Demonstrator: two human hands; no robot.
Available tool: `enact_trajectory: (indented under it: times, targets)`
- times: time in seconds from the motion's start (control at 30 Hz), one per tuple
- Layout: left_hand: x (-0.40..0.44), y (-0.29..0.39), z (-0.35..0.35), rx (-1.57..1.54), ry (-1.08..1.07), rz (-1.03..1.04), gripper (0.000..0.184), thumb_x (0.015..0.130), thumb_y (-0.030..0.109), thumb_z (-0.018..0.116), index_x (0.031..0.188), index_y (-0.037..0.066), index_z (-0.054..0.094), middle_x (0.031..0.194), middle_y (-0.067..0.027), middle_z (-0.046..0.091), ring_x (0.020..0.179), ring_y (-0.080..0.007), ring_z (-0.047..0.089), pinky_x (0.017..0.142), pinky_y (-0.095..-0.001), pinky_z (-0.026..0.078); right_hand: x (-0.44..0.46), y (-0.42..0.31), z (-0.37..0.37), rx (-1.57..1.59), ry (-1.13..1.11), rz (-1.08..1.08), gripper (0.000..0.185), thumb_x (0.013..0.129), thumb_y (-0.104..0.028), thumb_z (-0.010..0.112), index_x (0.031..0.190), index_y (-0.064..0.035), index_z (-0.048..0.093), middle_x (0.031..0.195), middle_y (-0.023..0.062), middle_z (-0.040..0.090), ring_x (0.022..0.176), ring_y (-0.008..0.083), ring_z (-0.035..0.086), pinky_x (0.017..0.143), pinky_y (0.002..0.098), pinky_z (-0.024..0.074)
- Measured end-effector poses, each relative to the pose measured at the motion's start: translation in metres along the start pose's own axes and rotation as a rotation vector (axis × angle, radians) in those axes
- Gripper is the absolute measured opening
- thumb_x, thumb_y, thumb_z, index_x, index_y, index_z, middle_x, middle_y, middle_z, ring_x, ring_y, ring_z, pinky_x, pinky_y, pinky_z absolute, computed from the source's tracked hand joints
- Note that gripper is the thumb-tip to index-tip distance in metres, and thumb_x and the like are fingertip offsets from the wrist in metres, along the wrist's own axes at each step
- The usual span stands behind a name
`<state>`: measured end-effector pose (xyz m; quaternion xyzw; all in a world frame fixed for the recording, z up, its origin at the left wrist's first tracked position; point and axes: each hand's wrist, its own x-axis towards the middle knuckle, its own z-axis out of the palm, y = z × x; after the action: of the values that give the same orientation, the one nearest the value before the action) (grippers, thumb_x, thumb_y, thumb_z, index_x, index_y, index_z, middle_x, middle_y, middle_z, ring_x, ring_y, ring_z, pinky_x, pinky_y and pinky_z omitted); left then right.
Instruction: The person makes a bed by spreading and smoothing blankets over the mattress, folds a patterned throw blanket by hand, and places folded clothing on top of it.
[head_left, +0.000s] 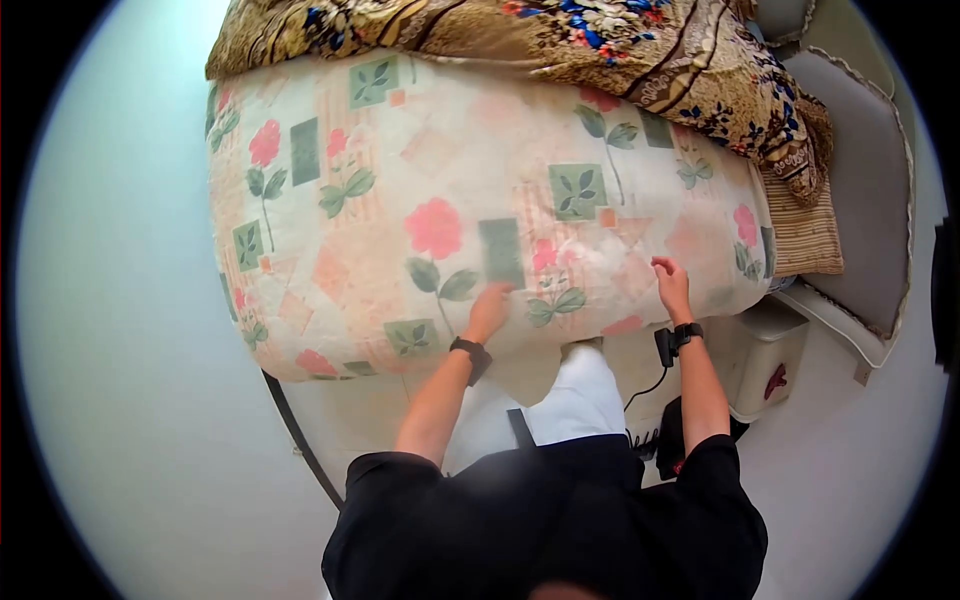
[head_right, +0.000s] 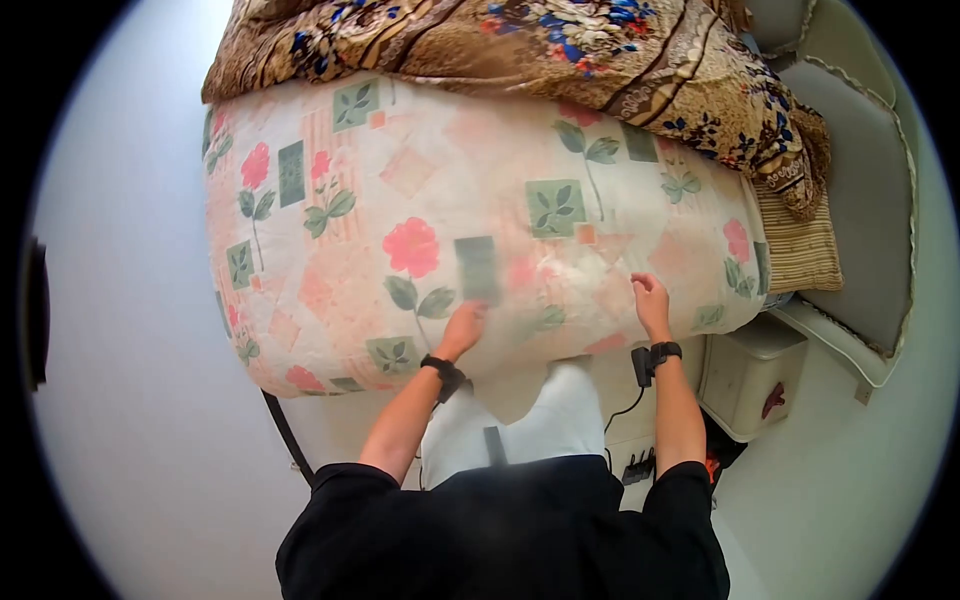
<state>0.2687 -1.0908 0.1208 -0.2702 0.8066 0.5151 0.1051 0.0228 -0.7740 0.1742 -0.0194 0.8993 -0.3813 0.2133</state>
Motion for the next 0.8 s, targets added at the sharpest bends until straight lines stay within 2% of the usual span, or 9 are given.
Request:
enact_trajectory:
  times: [0.13, 0.23, 0.33, 0.5, 0.6, 0.63, 0.73, 0.77, 0.8]
  targets:
    - [0.062, 0.081, 0.081, 0.012, -0.067, 0.121, 0.043, 0.075, 0.003, 0.054, 0.117, 0.006, 0.057, 0.112, -0.0178, 0.059, 0.107, -0.0339, 0.054, 0.092, -0.0409, 0.044, 0.117, 0.005, -0.090, 0.021, 0.171, -0.090, 0.028, 0.085, -0.012, 0.057, 0.111, -0.0018, 0.061, 0.106, 0.0136, 0.065, 0.100, 0.0233, 0.062, 0.087, 0.0321, 0.0463]
    - [0.105, 0.095, 0.144, 0.185, 0.033, 0.281, 0.050, 0.073, 0.004, 0.057, 0.122, 0.003, 0.052, 0.111, -0.0219, 0.058, 0.108, -0.0381, 0.052, 0.092, -0.0439, 0.043, 0.192, -0.009, -0.137, -0.131, 0.274, -0.167, 0.036, 0.085, -0.015, 0.059, 0.118, -0.0026, 0.057, 0.117, 0.0163, 0.059, 0.112, 0.0290, 0.055, 0.093, 0.0367, 0.0431]
    - [0.128, 0.153, 0.155, 0.303, -0.139, -0.013, 0.054, 0.070, 0.006, 0.060, 0.123, 0.001, 0.049, 0.115, -0.0264, 0.053, 0.109, -0.0413, 0.049, 0.094, -0.0452, 0.040, 0.261, -0.026, -0.164, -0.225, 0.312, -0.260, 0.048, 0.084, -0.022, 0.063, 0.127, -0.0039, 0.051, 0.133, 0.0169, 0.048, 0.121, 0.0305, 0.047, 0.099, 0.0386, 0.0392]
    - [0.145, 0.151, 0.171, 0.481, -0.132, 0.058, 0.064, 0.068, 0.007, 0.063, 0.129, -0.002, 0.044, 0.118, -0.0314, 0.046, 0.112, -0.0460, 0.043, 0.097, -0.0463, 0.037, 0.369, -0.065, -0.160, -0.451, 0.539, -0.336, 0.075, 0.081, -0.048, 0.065, 0.134, -0.0003, 0.041, 0.141, 0.0168, 0.036, 0.132, 0.0331, 0.031, 0.106, 0.0433, 0.0303]
    - [0.139, 0.144, 0.172, 0.491, -0.158, 0.044, 0.068, 0.068, 0.007, 0.063, 0.132, -0.002, 0.041, 0.115, -0.0324, 0.046, 0.112, -0.0475, 0.041, 0.096, -0.0481, 0.036, 0.415, -0.093, -0.146, -0.660, 0.532, -0.082, 0.086, 0.077, -0.059, 0.064, 0.134, 0.0000, 0.040, 0.142, 0.0168, 0.034, 0.133, 0.0338, 0.028, 0.106, 0.0442, 0.0286]
    - [0.141, 0.143, 0.171, 0.481, -0.187, 0.018, 0.069, 0.068, 0.006, 0.063, 0.133, -0.002, 0.040, 0.114, -0.0326, 0.047, 0.112, -0.0478, 0.041, 0.095, -0.0487, 0.037, 0.425, -0.092, -0.143, -0.756, 0.599, -0.106, 0.072, 0.081, -0.058, 0.061, 0.123, -0.0011, 0.051, 0.127, 0.0171, 0.050, 0.118, 0.0316, 0.046, 0.097, 0.0428, 0.0383]
    - [0.144, 0.155, 0.161, 0.443, -0.273, -0.026, 0.069, 0.069, 0.007, 0.062, 0.134, -0.001, 0.039, 0.113, -0.0314, 0.047, 0.108, -0.0467, 0.043, 0.095, -0.0491, 0.037, 0.450, -0.077, -0.151, -0.663, 0.411, -0.269, 0.052, 0.086, -0.052, 0.059, 0.102, -0.0025, 0.060, 0.095, 0.0133, 0.064, 0.087, 0.0296, 0.060, 0.079, 0.0419, 0.0475]
    - [0.145, 0.154, 0.160, 0.444, -0.284, -0.033, 0.069, 0.070, 0.008, 0.062, 0.134, 0.000, 0.040, 0.112, -0.0311, 0.048, 0.107, -0.0462, 0.044, 0.094, -0.0487, 0.038, 0.459, -0.066, -0.152, -0.573, 0.421, -0.403, 0.043, 0.089, -0.046, 0.057, 0.087, -0.0032, 0.061, 0.067, 0.0119, 0.061, 0.062, 0.0306, 0.059, 0.059, 0.0417, 0.0463]
    - [0.145, 0.148, 0.160, 0.441, -0.296, -0.037, 0.068, 0.070, 0.008, 0.062, 0.134, 0.001, 0.040, 0.111, -0.0308, 0.048, 0.106, -0.0456, 0.045, 0.093, -0.0482, 0.038, 0.458, -0.068, -0.161, -0.555, 0.314, -0.381, 0.041, 0.089, -0.044, 0.057, 0.085, -0.0030, 0.060, 0.065, 0.0130, 0.059, 0.060, 0.0309, 0.057, 0.057, 0.0420, 0.0446]
